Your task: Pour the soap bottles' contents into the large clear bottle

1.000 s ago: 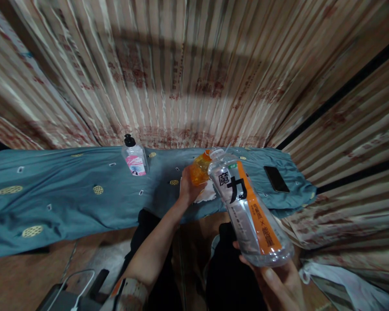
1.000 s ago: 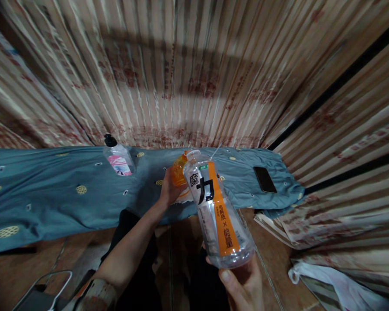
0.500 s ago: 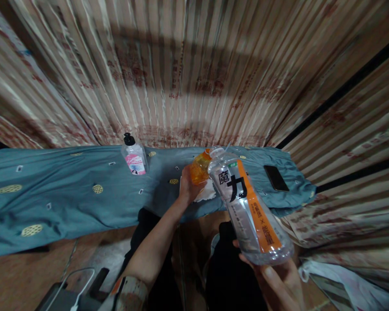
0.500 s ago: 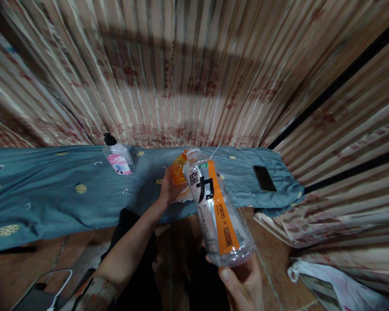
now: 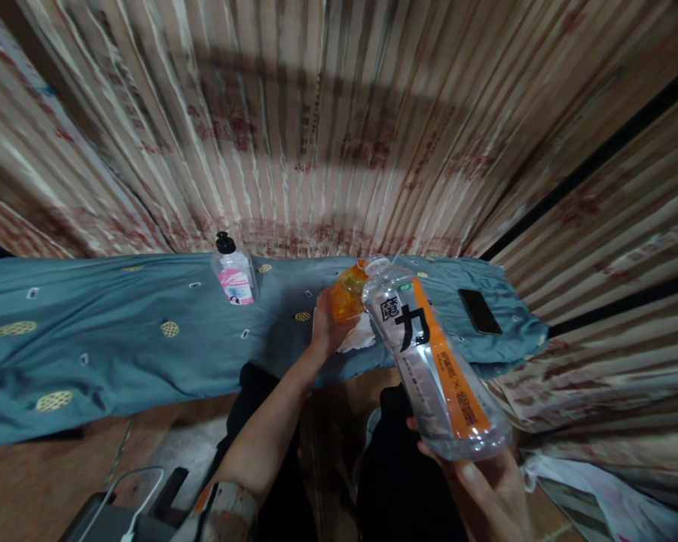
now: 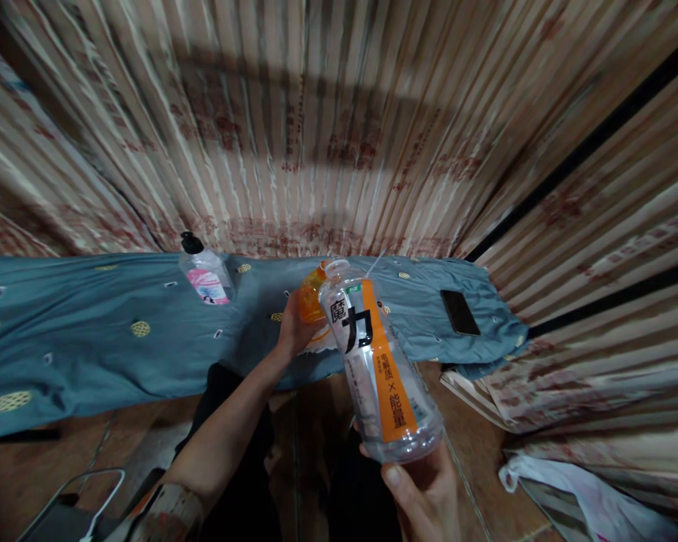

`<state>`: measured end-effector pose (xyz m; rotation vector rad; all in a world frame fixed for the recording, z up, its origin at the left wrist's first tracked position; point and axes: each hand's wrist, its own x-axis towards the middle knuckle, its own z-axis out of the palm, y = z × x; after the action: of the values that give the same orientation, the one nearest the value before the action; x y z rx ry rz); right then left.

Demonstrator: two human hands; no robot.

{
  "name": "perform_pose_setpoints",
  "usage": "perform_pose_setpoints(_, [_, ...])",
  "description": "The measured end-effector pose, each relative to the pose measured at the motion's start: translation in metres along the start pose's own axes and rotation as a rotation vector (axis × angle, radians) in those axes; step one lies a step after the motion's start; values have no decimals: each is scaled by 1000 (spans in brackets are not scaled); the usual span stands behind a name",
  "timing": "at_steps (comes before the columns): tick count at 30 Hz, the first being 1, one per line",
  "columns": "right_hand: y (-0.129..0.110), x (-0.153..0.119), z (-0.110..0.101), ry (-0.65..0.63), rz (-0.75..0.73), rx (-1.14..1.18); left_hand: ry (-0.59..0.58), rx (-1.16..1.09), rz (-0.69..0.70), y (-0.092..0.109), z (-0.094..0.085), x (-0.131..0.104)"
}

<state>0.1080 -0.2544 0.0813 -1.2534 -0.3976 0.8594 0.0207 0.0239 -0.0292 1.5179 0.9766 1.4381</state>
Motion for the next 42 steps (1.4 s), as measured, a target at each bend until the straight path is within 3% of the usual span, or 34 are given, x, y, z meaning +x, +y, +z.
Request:
perform_pose_setpoints(9, [2, -1, 1, 71, 3, -6, 31, -28, -33, 0, 0, 1])
perform_pose_setpoints(30, [-2, -2, 8, 18, -35, 7, -5, 18, 0, -4, 1, 0])
perform_pose_setpoints(42, [-1, -3, 9, 68, -34, 7, -39, 39, -39, 1, -1, 1])
